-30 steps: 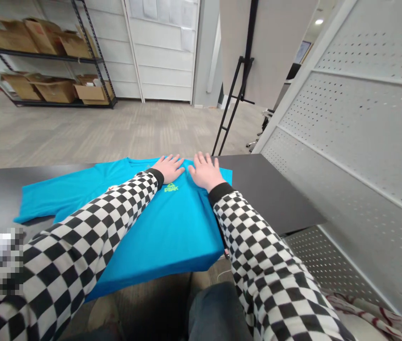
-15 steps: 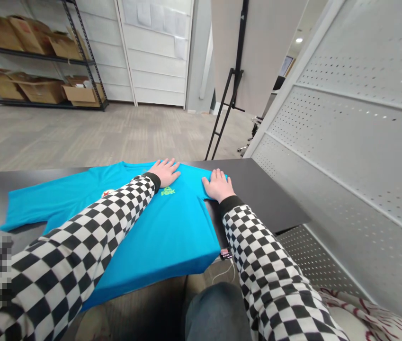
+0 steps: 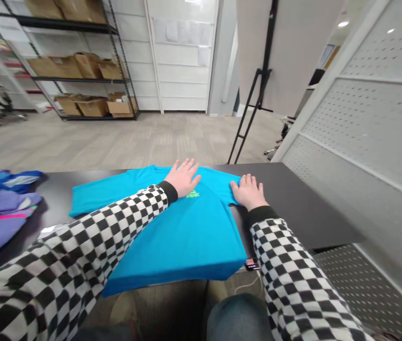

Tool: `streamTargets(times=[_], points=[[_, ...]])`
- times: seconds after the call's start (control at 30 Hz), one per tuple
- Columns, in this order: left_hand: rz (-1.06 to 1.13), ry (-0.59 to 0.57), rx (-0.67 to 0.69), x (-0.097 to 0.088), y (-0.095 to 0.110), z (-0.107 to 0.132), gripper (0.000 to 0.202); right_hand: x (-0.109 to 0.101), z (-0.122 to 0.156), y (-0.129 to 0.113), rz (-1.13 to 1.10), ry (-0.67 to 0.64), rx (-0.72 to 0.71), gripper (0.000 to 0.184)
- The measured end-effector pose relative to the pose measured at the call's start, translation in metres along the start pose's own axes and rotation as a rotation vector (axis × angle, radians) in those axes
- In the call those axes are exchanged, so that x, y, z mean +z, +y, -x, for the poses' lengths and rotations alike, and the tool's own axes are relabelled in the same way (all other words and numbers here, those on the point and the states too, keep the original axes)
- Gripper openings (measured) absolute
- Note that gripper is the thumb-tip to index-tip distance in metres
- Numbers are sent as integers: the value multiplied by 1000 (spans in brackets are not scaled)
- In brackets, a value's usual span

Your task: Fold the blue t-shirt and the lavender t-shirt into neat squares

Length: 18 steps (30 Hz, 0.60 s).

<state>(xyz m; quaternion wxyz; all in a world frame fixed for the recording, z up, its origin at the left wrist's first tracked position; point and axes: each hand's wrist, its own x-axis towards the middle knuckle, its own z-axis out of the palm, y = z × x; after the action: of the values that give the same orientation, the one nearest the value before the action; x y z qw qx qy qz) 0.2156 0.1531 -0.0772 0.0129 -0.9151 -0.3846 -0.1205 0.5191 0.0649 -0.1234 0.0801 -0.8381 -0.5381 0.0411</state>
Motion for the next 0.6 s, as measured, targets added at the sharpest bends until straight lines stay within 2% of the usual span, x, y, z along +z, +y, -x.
streamTargets(times=[0.1, 0.17, 0.23, 0.3, 0.37, 0.4, 0.47, 0.53, 0.6], points=[[-20, -35, 58, -32, -20, 60, 77, -11, 3, -16, -2, 160, -86, 90], [-55, -96, -2, -51, -52, 97, 76, -23, 6, -49, -6, 233, -240, 87], [-120, -167, -185, -65, -95, 126, 74, -32, 11, -102, -19, 221, -437, 82], [-196, -242, -462, -71, -139, 145, 74, -34, 16, -167, -40, 151, -642, 76], [-239, -288, -646, -70, -174, 155, 74, -27, 18, -236, -68, 49, -826, 71], [-237, -294, -653, -67, -187, 158, 74, -20, 18, -268, -74, -4, -877, 69], [-189, -279, -532, -58, -203, 162, 73, -2, 15, -322, -72, -81, -907, 65], [-120, -269, -426, -47, -211, 165, 74, 19, 10, -357, -63, -129, -900, 64], [-64, -286, -428, -36, -216, 168, 77, 38, 5, -374, -50, -152, -885, 64]])
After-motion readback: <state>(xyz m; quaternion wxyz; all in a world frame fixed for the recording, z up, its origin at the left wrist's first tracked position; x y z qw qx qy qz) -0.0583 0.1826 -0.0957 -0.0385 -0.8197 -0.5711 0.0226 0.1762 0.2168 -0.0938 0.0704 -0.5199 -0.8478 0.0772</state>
